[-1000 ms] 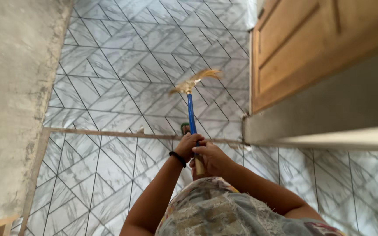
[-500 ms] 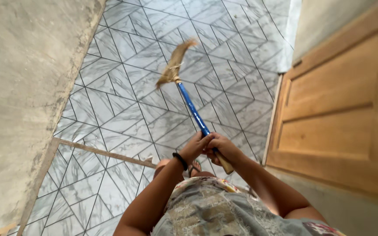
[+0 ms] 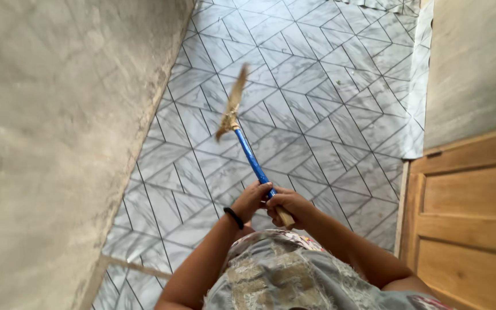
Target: The person sweeps the tiled floor with a broom and moves white plastic chairs to reach different areas.
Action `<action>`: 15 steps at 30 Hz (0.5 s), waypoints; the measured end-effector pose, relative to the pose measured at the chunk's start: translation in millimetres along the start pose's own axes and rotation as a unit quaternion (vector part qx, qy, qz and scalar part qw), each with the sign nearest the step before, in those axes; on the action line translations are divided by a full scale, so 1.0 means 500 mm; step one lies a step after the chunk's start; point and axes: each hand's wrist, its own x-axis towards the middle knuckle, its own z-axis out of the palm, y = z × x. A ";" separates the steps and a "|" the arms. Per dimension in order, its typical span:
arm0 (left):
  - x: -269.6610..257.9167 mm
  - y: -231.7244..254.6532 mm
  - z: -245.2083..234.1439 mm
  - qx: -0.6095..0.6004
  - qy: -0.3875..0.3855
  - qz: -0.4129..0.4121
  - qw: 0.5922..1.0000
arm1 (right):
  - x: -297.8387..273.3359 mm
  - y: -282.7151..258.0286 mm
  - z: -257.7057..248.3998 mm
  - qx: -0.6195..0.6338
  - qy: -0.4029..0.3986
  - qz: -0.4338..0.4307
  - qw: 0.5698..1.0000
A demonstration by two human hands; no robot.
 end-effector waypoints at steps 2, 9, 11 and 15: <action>0.091 0.076 -0.075 -0.007 -0.039 -0.044 0.998 | 0.063 -0.086 0.038 -0.001 -0.023 -0.044 0.999; 0.376 0.277 -0.174 0.119 -0.078 -0.080 0.987 | 0.258 -0.358 0.023 -0.027 0.032 -0.069 0.997; 0.455 0.333 -0.212 0.234 -0.080 -0.058 0.967 | 0.328 -0.439 0.005 0.009 -0.003 -0.065 0.998; 0.633 0.448 -0.322 0.157 -0.054 -0.056 0.985 | 0.490 -0.659 -0.009 0.048 -0.036 -0.053 0.997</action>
